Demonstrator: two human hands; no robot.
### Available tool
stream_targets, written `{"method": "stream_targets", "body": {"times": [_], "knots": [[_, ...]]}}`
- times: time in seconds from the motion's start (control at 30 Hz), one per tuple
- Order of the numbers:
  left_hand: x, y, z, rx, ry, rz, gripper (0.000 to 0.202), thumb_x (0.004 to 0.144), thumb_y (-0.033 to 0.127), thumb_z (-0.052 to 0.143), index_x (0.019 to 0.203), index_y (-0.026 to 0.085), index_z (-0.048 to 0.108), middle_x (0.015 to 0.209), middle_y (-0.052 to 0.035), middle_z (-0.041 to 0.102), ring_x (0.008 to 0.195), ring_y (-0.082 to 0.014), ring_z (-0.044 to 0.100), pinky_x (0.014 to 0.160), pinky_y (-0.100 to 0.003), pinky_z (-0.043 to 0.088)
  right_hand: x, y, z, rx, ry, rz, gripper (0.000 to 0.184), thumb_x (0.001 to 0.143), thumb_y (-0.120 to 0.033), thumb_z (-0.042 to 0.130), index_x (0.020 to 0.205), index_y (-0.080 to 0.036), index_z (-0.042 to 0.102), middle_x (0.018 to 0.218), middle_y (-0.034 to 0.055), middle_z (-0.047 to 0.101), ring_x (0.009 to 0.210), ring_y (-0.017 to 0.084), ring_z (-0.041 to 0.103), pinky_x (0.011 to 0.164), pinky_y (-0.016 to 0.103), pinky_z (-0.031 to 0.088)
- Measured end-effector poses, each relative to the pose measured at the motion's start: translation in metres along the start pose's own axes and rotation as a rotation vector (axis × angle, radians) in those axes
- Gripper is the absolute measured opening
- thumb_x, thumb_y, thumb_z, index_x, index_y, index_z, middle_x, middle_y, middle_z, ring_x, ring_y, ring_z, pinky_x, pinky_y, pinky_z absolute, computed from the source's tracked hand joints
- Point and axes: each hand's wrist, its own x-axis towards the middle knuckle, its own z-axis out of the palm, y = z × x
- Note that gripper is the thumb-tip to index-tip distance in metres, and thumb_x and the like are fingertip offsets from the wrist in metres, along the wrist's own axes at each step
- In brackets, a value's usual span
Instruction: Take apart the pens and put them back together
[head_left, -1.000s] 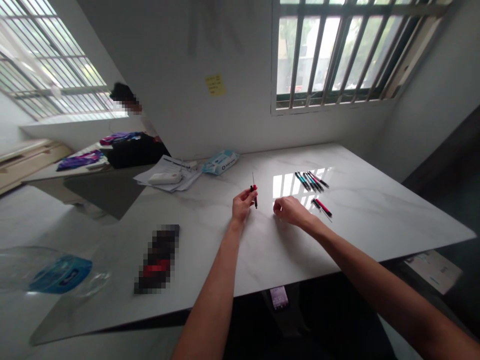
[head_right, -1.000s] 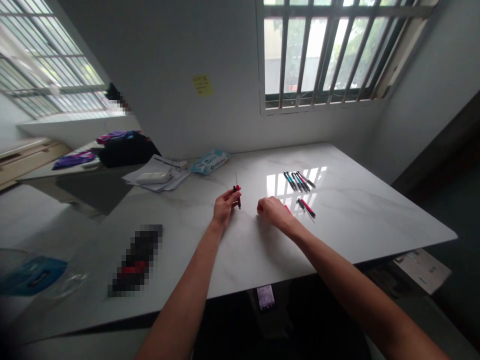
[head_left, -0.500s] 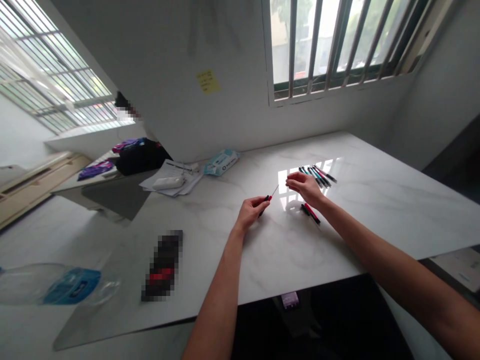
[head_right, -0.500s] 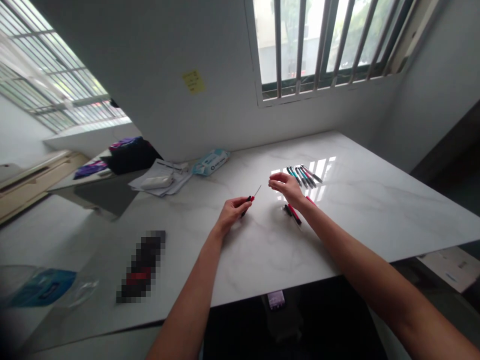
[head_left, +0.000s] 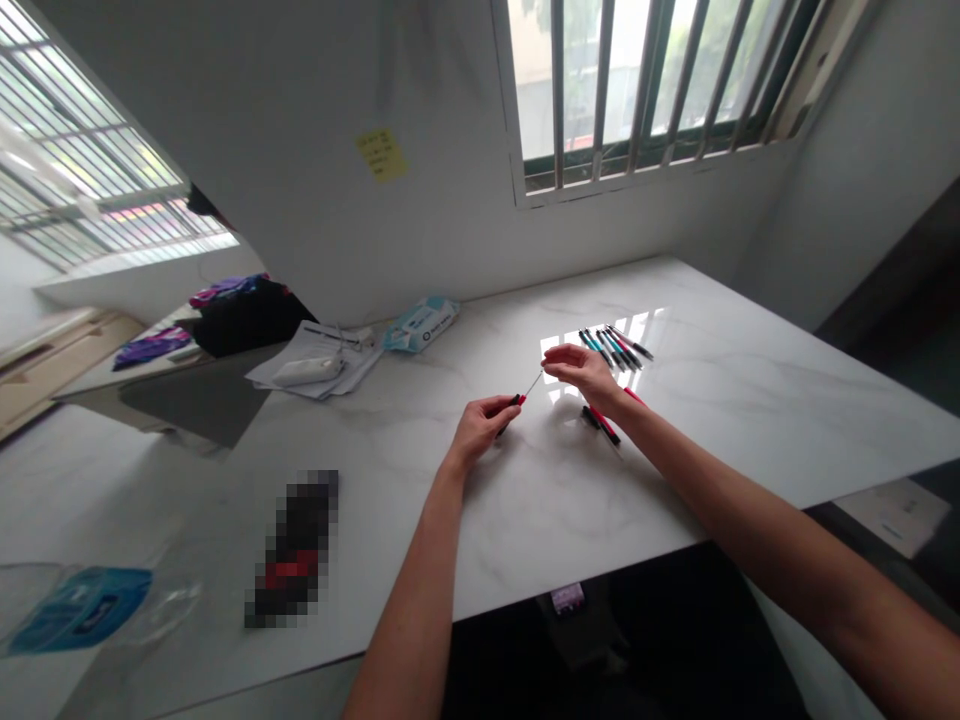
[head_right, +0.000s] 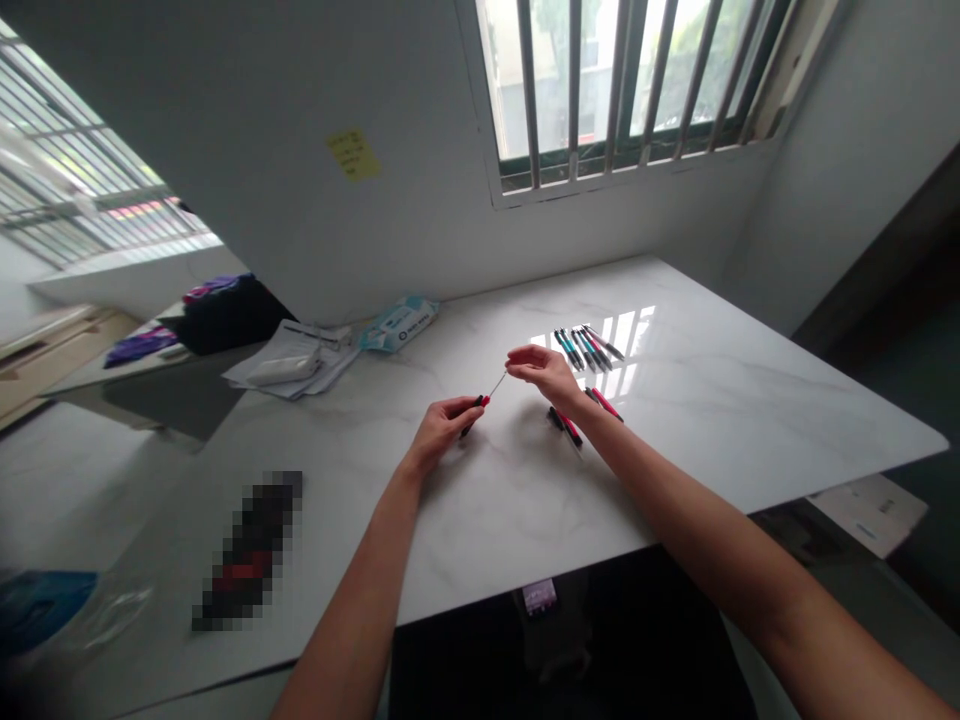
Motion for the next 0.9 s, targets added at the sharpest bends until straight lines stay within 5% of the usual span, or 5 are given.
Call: {"method": "stream_targets", "body": {"times": [0.33, 0.5, 0.67, 0.9], "knots": [[0.000, -0.001, 0.000, -0.010, -0.006, -0.004, 0.046, 0.072, 0.052, 0.089, 0.103, 0.017, 0.088, 0.073, -0.0039, 0.072, 0.061, -0.0120, 0.047, 0.056, -0.026, 0.029, -0.001, 0.003, 0.000, 0.022, -0.026, 0.037, 0.050, 0.070, -0.045, 0.091, 0.112, -0.022, 0.076, 0.111, 0.0095, 0.083, 0.104, 0.023, 0.076, 0.081, 0.030, 0.053], [0.000, 0.000, 0.001, -0.039, -0.003, 0.027, 0.048, 0.072, 0.053, 0.091, 0.103, 0.017, 0.087, 0.070, -0.0027, 0.068, 0.061, -0.0114, 0.045, 0.057, -0.026, 0.029, -0.006, 0.000, 0.007, -0.007, -0.161, 0.020, 0.051, 0.074, -0.045, 0.089, 0.116, -0.021, 0.075, 0.106, 0.0085, 0.082, 0.100, 0.022, 0.076, 0.086, 0.033, 0.056], [-0.003, 0.005, 0.003, -0.041, -0.069, 0.045, 0.052, 0.074, 0.058, 0.090, 0.105, 0.016, 0.087, 0.066, -0.0006, 0.063, 0.059, -0.0102, 0.042, 0.057, -0.026, 0.026, -0.012, 0.002, 0.020, -0.202, -0.315, -0.107, 0.037, 0.074, -0.044, 0.088, 0.100, -0.020, 0.076, 0.107, 0.0064, 0.079, 0.097, 0.021, 0.072, 0.086, 0.033, 0.056], [-0.002, 0.004, 0.005, 0.008, -0.110, 0.075, 0.050, 0.075, 0.057, 0.089, 0.105, 0.017, 0.086, 0.074, -0.0026, 0.068, 0.062, -0.0114, 0.049, 0.057, -0.026, 0.032, -0.015, -0.005, 0.022, -0.269, -0.300, -0.148, 0.027, 0.080, -0.046, 0.084, 0.091, -0.021, 0.078, 0.110, 0.0063, 0.078, 0.106, 0.022, 0.070, 0.087, 0.032, 0.055]]}}
